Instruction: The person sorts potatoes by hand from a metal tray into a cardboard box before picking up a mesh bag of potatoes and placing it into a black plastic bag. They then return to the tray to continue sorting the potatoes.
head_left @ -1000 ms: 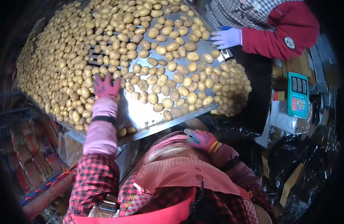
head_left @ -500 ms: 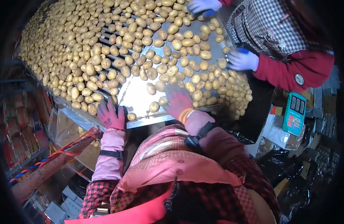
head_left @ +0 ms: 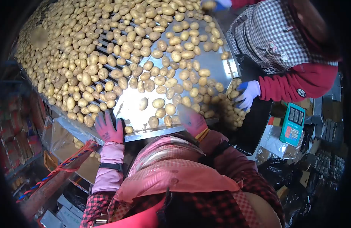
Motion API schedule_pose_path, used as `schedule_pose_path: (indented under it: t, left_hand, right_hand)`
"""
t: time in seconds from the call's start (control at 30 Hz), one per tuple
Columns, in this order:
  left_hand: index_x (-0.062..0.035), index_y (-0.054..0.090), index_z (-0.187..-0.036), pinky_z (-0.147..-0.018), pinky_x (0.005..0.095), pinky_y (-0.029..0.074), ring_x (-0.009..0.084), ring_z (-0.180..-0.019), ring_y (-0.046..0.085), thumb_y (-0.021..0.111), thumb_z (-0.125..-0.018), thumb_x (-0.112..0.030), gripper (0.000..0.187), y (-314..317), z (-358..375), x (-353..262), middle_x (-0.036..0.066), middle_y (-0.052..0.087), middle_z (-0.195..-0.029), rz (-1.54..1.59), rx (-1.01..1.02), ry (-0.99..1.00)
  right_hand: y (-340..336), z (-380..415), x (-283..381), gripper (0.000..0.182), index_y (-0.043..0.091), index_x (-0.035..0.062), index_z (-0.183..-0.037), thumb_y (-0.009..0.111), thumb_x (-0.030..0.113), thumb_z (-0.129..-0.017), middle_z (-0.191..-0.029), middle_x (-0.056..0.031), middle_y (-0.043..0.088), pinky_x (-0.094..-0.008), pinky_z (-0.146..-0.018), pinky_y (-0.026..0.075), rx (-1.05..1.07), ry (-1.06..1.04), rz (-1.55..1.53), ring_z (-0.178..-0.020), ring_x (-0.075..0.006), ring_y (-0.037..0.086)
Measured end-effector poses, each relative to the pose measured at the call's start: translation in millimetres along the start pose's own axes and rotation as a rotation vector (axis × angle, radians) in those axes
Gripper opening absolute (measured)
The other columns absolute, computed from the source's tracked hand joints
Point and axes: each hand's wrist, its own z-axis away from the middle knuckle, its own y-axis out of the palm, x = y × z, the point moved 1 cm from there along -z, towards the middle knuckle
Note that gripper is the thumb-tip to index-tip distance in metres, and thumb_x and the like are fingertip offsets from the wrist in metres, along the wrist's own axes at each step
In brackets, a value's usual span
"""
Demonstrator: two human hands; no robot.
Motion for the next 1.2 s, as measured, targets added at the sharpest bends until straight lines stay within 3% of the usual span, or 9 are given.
schedule_pose_path:
  t: [0.1, 0.23, 0.47, 0.63, 0.8, 0.93, 0.97, 1.07, 1.2]
  left_hand:
    - [-0.0079, 0.047, -0.140, -0.110, 0.0569, 0.024, 0.0454, -0.134, 0.032, 0.064, -0.083, -0.039, 0.067, -2, 0, -4, 0.024, 0.039, -0.144, -0.034, 0.005, -0.033]
    - [-0.0067, 0.050, -0.137, -0.107, 0.0542, 0.030, 0.0432, -0.129, 0.040, 0.066, -0.083, -0.034, 0.062, -6, -1, -6, 0.023, 0.045, -0.140, 0.077, -0.083, 0.010]
    - [-0.0036, 0.054, -0.132, -0.103, 0.0523, 0.036, 0.0433, -0.120, 0.047, 0.067, -0.081, -0.030, 0.059, -4, -1, -4, 0.026, 0.050, -0.132, 0.123, -0.153, 0.022]
    - [-0.0045, 0.056, -0.129, -0.105, 0.0522, 0.033, 0.0405, -0.124, 0.044, 0.068, -0.079, -0.032, 0.058, 4, 2, 2, 0.020, 0.051, -0.133, 0.107, -0.172, 0.007]
    - [-0.0036, 0.056, -0.127, -0.105, 0.0517, 0.034, 0.0410, -0.122, 0.046, 0.069, -0.078, -0.029, 0.057, -3, 3, 3, 0.020, 0.052, -0.132, 0.165, -0.182, -0.009]
    - [-0.0005, 0.053, -0.129, -0.106, 0.0452, 0.037, 0.0368, -0.124, 0.048, 0.065, -0.085, -0.019, 0.050, -18, 7, -36, 0.020, 0.051, -0.133, 0.796, -0.108, 0.005]
    - [-0.0013, 0.049, -0.134, -0.107, 0.0427, 0.037, 0.0327, -0.127, 0.046, 0.061, -0.090, -0.018, 0.049, -23, 10, -58, 0.018, 0.052, -0.134, 1.157, 0.017, -0.103]
    - [-0.0028, 0.043, -0.140, -0.100, 0.0366, 0.044, 0.0263, -0.120, 0.053, 0.055, -0.097, -0.019, 0.047, -31, 13, -80, 0.013, 0.054, -0.130, 1.850, 0.452, -0.543]
    - [-0.0011, 0.048, -0.134, -0.080, 0.0312, 0.050, 0.0220, -0.093, 0.061, 0.052, -0.099, -0.032, 0.047, -51, 63, -15, 0.014, 0.062, -0.108, 2.001, 0.758, -0.603]
  right_hand:
    - [-17, -27, 5, 0.040, 0.055, 0.0048, -0.129, 0.058, 0.015, -0.090, -0.117, -0.0190, 0.062, -0.0403, -0.093, 0.049, 0.101, 0.139, 0.034, -0.106, -0.0353, 0.060]
    - [-10, -102, -63, 0.040, 0.055, 0.0108, -0.121, 0.063, 0.023, -0.085, -0.117, -0.0136, 0.060, -0.0425, -0.082, 0.053, -0.263, 0.003, 0.334, -0.100, -0.0330, 0.062]
    - [-39, -257, -103, 0.073, 0.037, 0.0156, -0.147, 0.064, 0.033, -0.082, -0.138, -0.0194, 0.051, -0.0438, -0.104, 0.042, 0.335, 0.359, 0.795, -0.124, -0.0338, 0.053]
    - [-40, -268, -105, 0.085, 0.043, 0.0090, -0.143, 0.071, 0.050, -0.075, -0.144, -0.0230, 0.044, -0.0399, -0.108, 0.039, 0.317, 0.498, 0.652, -0.129, -0.0368, 0.048]
    - [-36, -207, -99, 0.056, 0.053, 0.0025, -0.128, 0.066, 0.039, -0.088, -0.114, -0.0154, 0.062, -0.0368, -0.090, 0.050, -0.256, 0.031, -0.449, -0.106, -0.0257, 0.060]
    - [-13, -161, -35, 0.036, 0.058, 0.0064, -0.111, 0.056, 0.040, -0.097, -0.097, -0.0107, 0.062, -0.0311, -0.077, 0.054, -0.002, 0.408, -1.423, -0.088, -0.0222, 0.065]
    - [8, -146, -3, 0.036, 0.057, 0.0063, -0.114, 0.053, 0.038, -0.099, -0.100, -0.0114, 0.062, -0.0333, -0.072, 0.054, 0.071, 0.464, -1.391, -0.078, -0.0220, 0.063]
    - [68, -75, 59, 0.024, 0.060, 0.0032, -0.108, 0.059, 0.015, -0.088, -0.105, -0.0133, 0.061, -0.0369, -0.090, 0.047, 0.176, -0.531, -0.235, -0.097, -0.0266, 0.060]
    - [64, -36, 83, 0.032, 0.059, 0.0016, -0.113, 0.059, 0.013, -0.084, -0.118, -0.0177, 0.058, -0.0436, -0.107, 0.037, 0.496, -0.500, 0.110, -0.107, -0.0320, 0.058]
